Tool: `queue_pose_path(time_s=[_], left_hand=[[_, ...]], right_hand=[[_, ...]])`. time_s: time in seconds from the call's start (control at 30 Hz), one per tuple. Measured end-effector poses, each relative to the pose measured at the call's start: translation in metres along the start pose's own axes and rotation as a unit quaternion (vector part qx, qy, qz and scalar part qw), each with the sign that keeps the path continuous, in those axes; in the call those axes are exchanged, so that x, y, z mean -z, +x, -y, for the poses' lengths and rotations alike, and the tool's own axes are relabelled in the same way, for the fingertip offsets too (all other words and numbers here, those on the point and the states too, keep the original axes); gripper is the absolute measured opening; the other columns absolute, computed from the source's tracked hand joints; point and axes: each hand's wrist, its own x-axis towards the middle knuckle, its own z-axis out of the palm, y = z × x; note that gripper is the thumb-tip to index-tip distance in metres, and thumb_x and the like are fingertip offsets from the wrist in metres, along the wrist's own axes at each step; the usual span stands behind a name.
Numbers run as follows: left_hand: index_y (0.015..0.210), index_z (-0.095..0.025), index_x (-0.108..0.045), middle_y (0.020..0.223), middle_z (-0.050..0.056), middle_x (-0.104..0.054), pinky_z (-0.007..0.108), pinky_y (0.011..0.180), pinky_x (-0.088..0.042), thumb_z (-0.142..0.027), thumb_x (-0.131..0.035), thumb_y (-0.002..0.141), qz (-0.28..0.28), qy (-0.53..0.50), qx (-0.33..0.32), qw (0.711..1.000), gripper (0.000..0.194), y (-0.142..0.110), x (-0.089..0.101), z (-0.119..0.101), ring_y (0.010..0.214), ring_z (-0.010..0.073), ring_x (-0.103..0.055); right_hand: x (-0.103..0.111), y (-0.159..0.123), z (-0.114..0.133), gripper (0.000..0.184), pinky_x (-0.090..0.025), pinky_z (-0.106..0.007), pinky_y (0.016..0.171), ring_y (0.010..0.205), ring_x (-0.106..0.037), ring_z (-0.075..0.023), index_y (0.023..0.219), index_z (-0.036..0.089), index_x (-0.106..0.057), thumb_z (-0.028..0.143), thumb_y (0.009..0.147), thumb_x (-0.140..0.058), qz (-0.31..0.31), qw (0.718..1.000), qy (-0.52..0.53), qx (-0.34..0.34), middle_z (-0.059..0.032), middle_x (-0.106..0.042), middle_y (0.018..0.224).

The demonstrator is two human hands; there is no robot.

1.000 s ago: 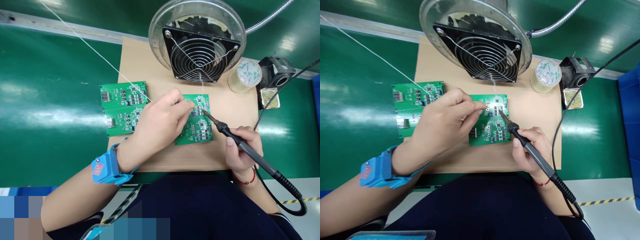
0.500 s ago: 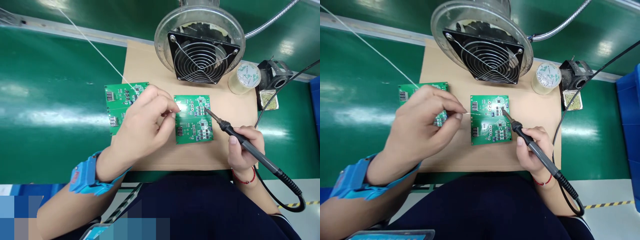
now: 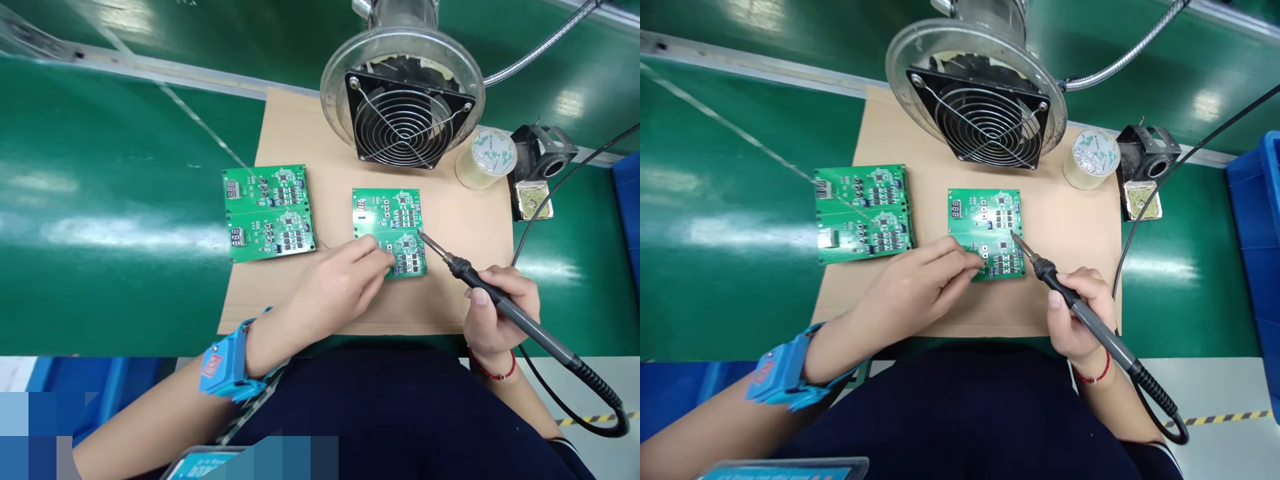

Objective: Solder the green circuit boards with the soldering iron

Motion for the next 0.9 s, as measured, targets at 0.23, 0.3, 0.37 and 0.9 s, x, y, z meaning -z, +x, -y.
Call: queue_pose_path(time_s=[0.23,0.3,0.37,0.9], left_hand=[[0.088,-0.016,-0.062,0.076,0.004,-0.059,0.027,0.058,-0.046,-0.015,-0.042,0.094,-0.016,-0.007,0.063,0.998,0.021,0.003,0.002,0.003,0.067,0.0153,-0.057],[0.087,-0.016,-0.062,0.076,0.005,-0.059,0.028,0.058,-0.046,-0.016,-0.042,0.094,-0.015,0.003,0.069,0.998,0.022,0.004,0.003,0.003,0.067,0.016,-0.057],[0.086,-0.017,-0.063,0.076,0.005,-0.059,0.029,0.057,-0.045,-0.017,-0.042,0.094,-0.017,0.013,0.069,0.997,0.023,0.006,0.002,0.004,0.067,0.0164,-0.057],[0.082,-0.016,-0.061,0.076,0.004,-0.055,0.027,0.059,-0.043,-0.013,-0.043,0.094,-0.013,0.081,0.022,0.996,0.022,0.013,-0.011,-0.005,0.068,0.0163,-0.054]], right_hand=[[0.003,-0.015,0.003,0.013,-0.044,-0.029,0.042,0.051,-0.052,-0.0135,0.098,0.02,-0.062,0.021,0.085,-0.06,-0.007,0.998,0.024,0.051,0.0017,-0.056,0.067],[0.002,-0.018,0.004,0.013,-0.044,-0.028,0.042,0.05,-0.052,-0.0131,0.097,0.019,-0.062,0.02,0.084,-0.059,-0.009,0.998,0.024,0.059,0.0014,-0.057,0.067],[0.002,-0.019,0.004,0.014,-0.044,-0.027,0.043,0.05,-0.052,-0.0128,0.097,0.018,-0.061,0.019,0.083,-0.059,-0.003,0.998,0.026,0.056,0.0013,-0.057,0.067],[0.002,-0.018,0.006,0.014,-0.047,-0.028,0.049,0.055,-0.053,-0.013,0.1,0.019,-0.061,0.02,0.086,-0.061,0.04,0.998,0.008,0.043,0.0014,-0.056,0.068]])
